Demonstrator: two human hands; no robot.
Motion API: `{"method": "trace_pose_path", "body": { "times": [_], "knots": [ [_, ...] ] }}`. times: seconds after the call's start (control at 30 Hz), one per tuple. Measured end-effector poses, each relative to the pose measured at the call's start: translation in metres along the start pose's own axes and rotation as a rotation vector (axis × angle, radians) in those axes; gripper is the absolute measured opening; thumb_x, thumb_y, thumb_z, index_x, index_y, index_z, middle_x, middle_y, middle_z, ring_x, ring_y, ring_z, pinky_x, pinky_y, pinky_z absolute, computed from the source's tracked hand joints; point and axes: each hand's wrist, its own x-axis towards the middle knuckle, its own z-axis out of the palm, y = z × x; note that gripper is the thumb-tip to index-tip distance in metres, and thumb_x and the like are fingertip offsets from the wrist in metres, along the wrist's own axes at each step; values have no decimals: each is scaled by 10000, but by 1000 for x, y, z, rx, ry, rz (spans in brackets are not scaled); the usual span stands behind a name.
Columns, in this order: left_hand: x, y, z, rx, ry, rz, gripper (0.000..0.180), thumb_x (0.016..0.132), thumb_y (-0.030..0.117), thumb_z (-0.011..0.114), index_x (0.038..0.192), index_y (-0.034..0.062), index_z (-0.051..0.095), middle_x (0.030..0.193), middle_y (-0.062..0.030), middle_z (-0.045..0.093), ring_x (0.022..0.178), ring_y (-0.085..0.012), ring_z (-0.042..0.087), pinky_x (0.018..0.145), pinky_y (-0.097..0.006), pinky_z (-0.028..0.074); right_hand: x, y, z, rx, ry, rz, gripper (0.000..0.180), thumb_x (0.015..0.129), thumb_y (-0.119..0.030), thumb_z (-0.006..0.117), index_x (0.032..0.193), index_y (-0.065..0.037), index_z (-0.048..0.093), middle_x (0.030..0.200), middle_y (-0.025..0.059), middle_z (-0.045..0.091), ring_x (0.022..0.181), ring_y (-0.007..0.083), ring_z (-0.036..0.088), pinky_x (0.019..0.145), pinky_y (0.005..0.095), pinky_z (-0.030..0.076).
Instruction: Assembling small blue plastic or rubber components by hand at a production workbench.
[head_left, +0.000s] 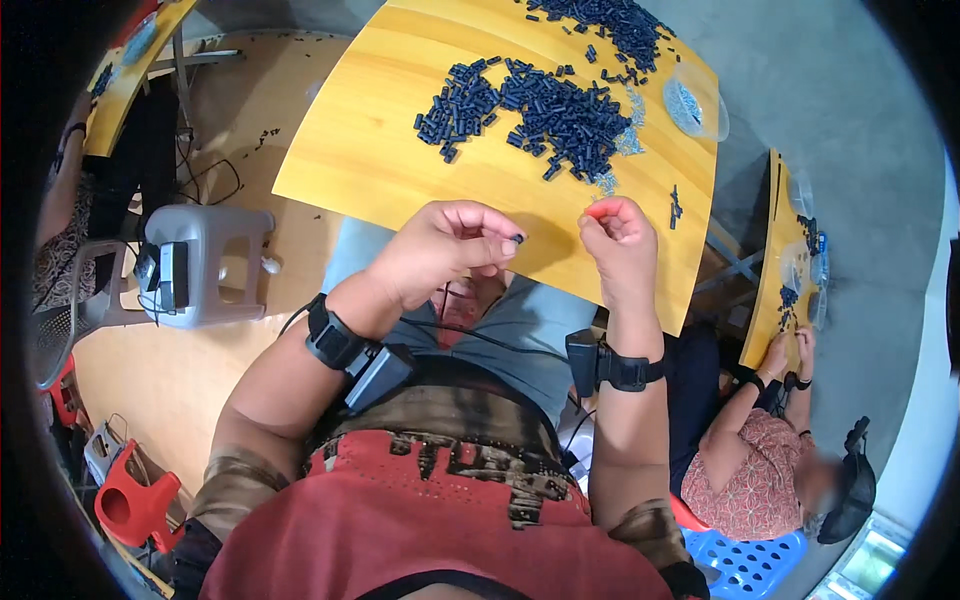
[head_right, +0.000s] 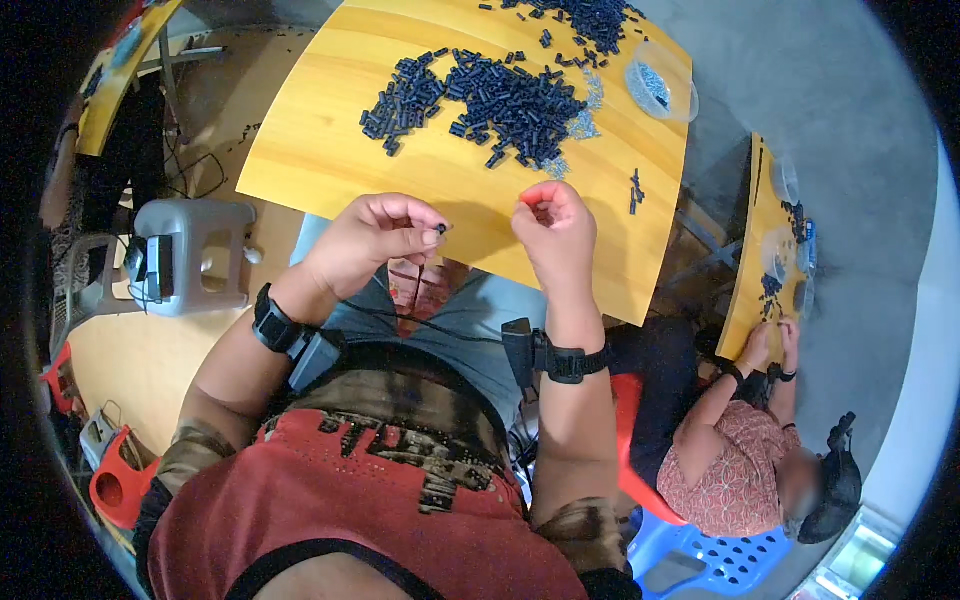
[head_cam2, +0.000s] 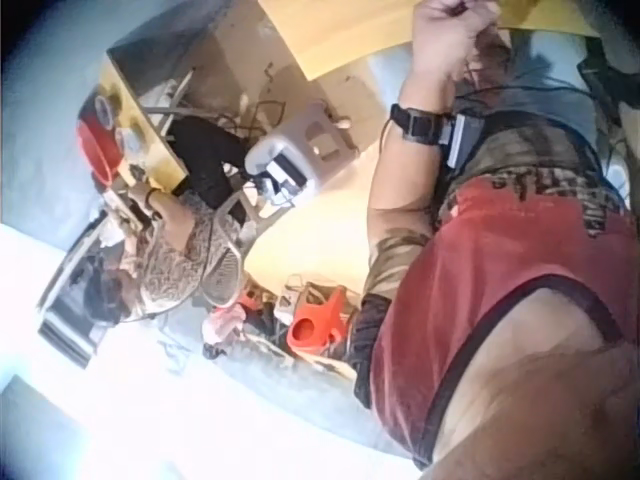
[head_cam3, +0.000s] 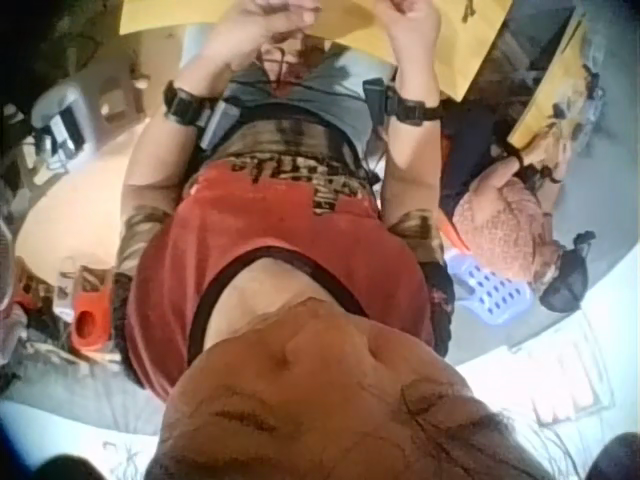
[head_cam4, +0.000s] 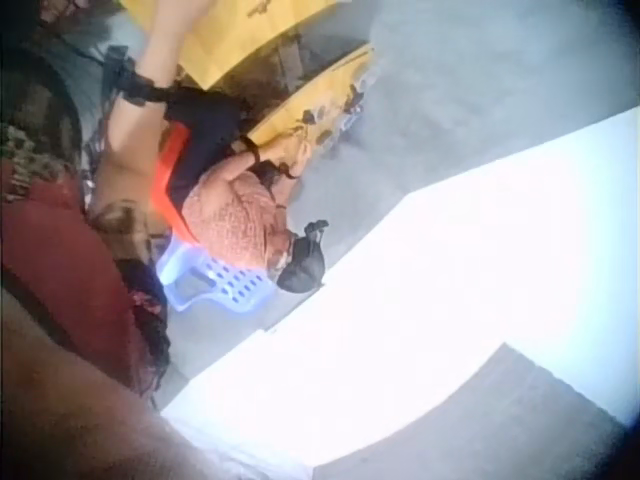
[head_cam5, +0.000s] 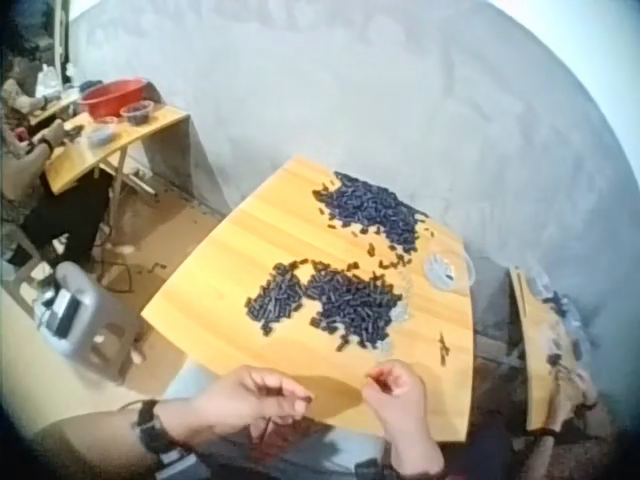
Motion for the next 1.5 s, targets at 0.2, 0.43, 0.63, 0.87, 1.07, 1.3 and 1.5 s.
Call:
{"method": "trace_pose_path", "body": {
  "times": [0.2, 0.43, 0.63, 0.87, 1.07, 1.3, 1.5],
  "knots": [
    [-3, 3, 10, -38, -11, 41, 143, 830, 72, 666, 961, 22, 641, 821, -37, 657, 715, -104, 610, 678, -232, 503, -18, -20, 8, 162, -89, 12, 123, 805, 3, 625, 927, -2, 637, 783, -1, 611, 688, 42, 543, 621, 179, 423],
    [-6, -2, 14, -63, -27, 39, 146, 831, 56, 655, 973, 32, 631, 840, -38, 656, 742, -111, 629, 679, -233, 504, -35, -29, 14, 325, -249, 71, 129, 813, -35, 661, 937, -8, 639, 803, 0, 623, 693, 44, 551, 626, 186, 439],
    [-8, -4, 22, -9, 13, 51, 177, 813, 111, 686, 970, 41, 640, 803, -28, 654, 677, -77, 584, 598, -203, 475, -40, -23, 16, 367, -277, 7, 118, 826, -60, 664, 928, -16, 625, 821, -5, 623, 700, 39, 541, 632, 190, 439],
    [-8, -7, 19, -16, 10, 38, 191, 812, 110, 688, 978, 29, 642, 823, -28, 661, 681, -75, 581, 576, -199, 468, -41, -26, 21, 366, -293, 28, 108, 824, -57, 667, 912, -15, 622, 830, -12, 622, 717, 32, 532, 649, 181, 426],
    [-9, -4, 17, -11, -13, 12, 159, 837, 66, 659, 983, 8, 633, 860, -54, 659, 753, -118, 629, 697, -249, 521, -41, -22, 21, 341, -287, 17, 106, 817, -55, 675, 902, -22, 623, 833, -9, 625, 722, 36, 533, 649, 180, 422],
    [-8, -5, 17, -32, -14, 11, 169, 825, 72, 677, 977, 11, 633, 865, -52, 661, 745, -116, 629, 665, -246, 527, -41, -22, 23, 334, -248, 46, 120, 805, -70, 692, 895, -31, 623, 821, -13, 619, 715, 38, 531, 664, 187, 425],
    [-9, -2, 19, -6, 4, -30, 170, 823, 78, 684, 977, 23, 636, 853, -44, 667, 698, -105, 632, 624, -225, 522, -43, -22, 22, 317, -246, 43, 108, 806, -63, 688, 885, -30, 622, 817, -13, 616, 707, 35, 527, 653, 184, 423]
  ]
}}
